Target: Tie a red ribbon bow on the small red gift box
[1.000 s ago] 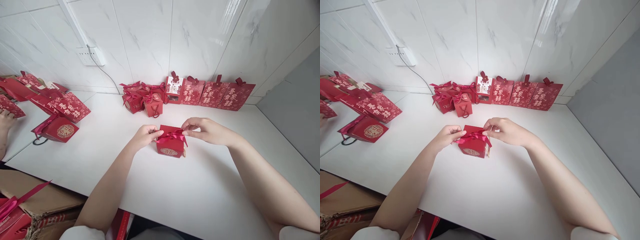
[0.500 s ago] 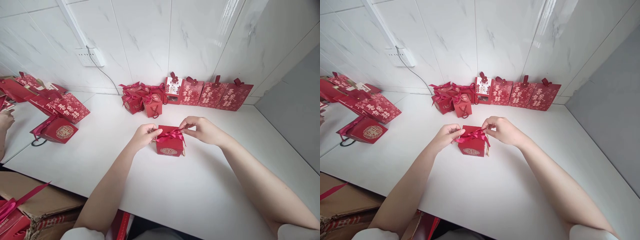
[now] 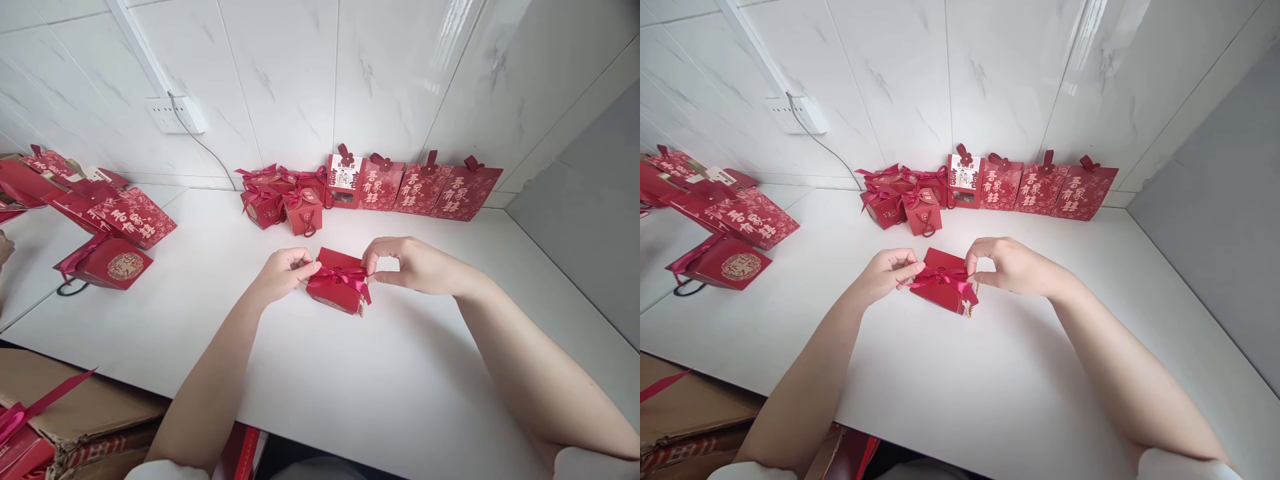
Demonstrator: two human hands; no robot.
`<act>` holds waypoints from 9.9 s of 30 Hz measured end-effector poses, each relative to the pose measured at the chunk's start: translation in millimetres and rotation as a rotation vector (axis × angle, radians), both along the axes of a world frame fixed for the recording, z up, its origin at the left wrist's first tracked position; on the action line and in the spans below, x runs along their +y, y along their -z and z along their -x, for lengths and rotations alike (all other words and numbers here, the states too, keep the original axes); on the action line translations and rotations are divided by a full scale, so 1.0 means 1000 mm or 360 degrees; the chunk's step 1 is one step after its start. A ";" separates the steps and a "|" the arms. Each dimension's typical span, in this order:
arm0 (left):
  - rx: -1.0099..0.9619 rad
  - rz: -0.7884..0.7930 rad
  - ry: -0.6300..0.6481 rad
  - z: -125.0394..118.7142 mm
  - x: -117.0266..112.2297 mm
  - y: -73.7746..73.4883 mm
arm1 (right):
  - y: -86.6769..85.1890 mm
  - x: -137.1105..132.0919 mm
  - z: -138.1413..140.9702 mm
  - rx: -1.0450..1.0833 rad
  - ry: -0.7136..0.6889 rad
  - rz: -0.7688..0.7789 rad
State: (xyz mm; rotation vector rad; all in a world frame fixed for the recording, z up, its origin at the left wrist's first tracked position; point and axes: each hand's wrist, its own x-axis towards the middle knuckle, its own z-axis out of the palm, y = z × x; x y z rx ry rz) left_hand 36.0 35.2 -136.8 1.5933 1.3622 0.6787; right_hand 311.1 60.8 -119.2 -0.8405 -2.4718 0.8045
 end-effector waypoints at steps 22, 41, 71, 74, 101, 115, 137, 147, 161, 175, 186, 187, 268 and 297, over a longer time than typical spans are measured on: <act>0.0896 -0.1248 0.0343 -0.011 -0.013 0.004 | 0.050 0.001 0.049 0.0388 0.0264 -0.0096; 0.0748 -0.1510 0.0446 0.003 -0.002 0.014 | 0.053 -0.003 0.053 0.0248 0.0350 -0.0244; 0.0366 -0.0475 0.0385 0.019 -0.006 -0.014 | 0.035 0.003 0.037 0.0391 0.0410 0.0133; 0.0446 -0.0490 0.0004 0.018 -0.004 -0.012 | 0.022 0.009 0.022 0.0393 0.0608 0.0111; 0.0219 -0.1052 -0.0022 -0.032 -0.002 0.037 | 0.030 0.005 0.034 0.0778 0.0451 0.0885; 0.0100 -0.0902 -0.0239 -0.042 -0.003 0.045 | 0.028 0.001 0.037 0.0965 0.0175 0.1459; -0.0216 -0.0421 -0.0237 -0.034 -0.003 0.029 | -0.001 -0.006 0.018 0.0305 0.0614 0.0857; 0.0090 -0.0064 -0.0259 0.000 0.004 0.012 | 0.026 0.000 0.033 0.0222 0.0926 0.0184; -0.0071 -0.0089 0.0024 0.000 0.003 0.009 | 0.037 0.008 0.033 0.0433 0.0699 0.0529; -0.0107 -0.0084 -0.0017 0.004 0.005 0.007 | 0.040 0.011 0.033 0.0342 0.0680 0.0538; -0.0040 -0.0019 0.0066 0.009 0.007 0.005 | 0.041 0.013 0.031 0.0402 0.0561 0.0603; -0.0035 -0.0004 0.0033 0.009 0.007 0.005 | 0.041 0.013 0.031 0.0413 0.0555 0.0610; 0.0200 0.0324 0.0138 0.023 0.002 -0.012 | 0.065 -0.007 0.071 0.0838 0.0237 0.0020; 0.0017 -0.0062 0.0108 0.014 0.010 0.011 | 0.065 -0.003 0.068 0.0711 0.0424 0.0200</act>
